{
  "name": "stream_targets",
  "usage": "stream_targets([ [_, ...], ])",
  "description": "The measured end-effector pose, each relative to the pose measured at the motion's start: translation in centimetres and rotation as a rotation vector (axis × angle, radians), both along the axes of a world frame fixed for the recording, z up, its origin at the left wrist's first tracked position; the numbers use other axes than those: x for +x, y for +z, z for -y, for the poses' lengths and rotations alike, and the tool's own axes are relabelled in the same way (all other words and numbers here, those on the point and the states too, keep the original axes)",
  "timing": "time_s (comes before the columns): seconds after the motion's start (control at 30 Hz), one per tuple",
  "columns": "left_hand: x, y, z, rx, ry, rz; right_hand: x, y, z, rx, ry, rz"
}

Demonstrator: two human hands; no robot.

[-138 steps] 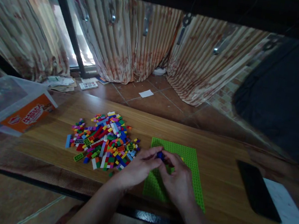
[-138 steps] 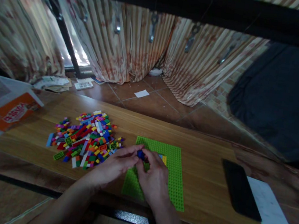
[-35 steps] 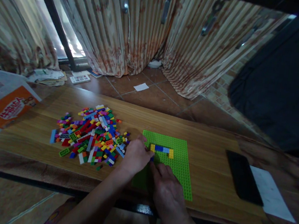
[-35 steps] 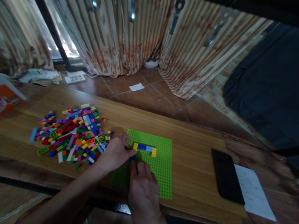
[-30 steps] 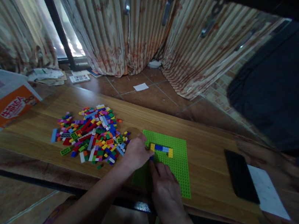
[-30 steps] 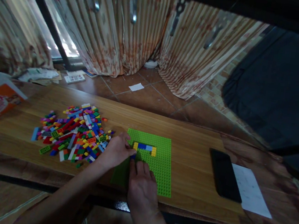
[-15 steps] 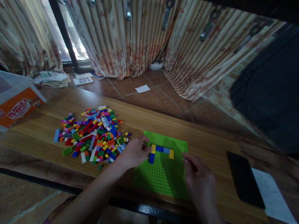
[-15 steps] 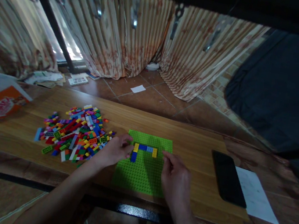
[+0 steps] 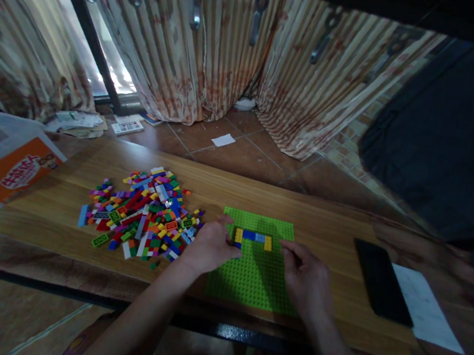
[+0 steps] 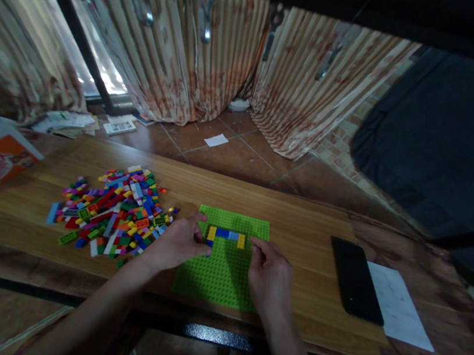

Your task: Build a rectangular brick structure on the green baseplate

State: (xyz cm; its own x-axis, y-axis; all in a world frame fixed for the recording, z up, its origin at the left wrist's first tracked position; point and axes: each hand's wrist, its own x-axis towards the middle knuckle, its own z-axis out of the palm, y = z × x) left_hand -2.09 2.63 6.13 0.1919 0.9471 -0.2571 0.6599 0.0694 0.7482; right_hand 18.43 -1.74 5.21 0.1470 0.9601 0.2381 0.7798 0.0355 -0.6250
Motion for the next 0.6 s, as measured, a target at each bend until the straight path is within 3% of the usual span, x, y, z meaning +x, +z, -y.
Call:
stream_targets([
  [0.43, 0.6, -0.2, -0.8, -0.031, 0.004, -0.142, -1.4, -0.4, 0.4, -0.001, 0.095, 0.0],
  [0.6, 0.3, -0.7, -0.9, -0.021, 0.0, -0.114, -1.9, 0.0, -0.1, 0.006, 0.057, -0.018],
])
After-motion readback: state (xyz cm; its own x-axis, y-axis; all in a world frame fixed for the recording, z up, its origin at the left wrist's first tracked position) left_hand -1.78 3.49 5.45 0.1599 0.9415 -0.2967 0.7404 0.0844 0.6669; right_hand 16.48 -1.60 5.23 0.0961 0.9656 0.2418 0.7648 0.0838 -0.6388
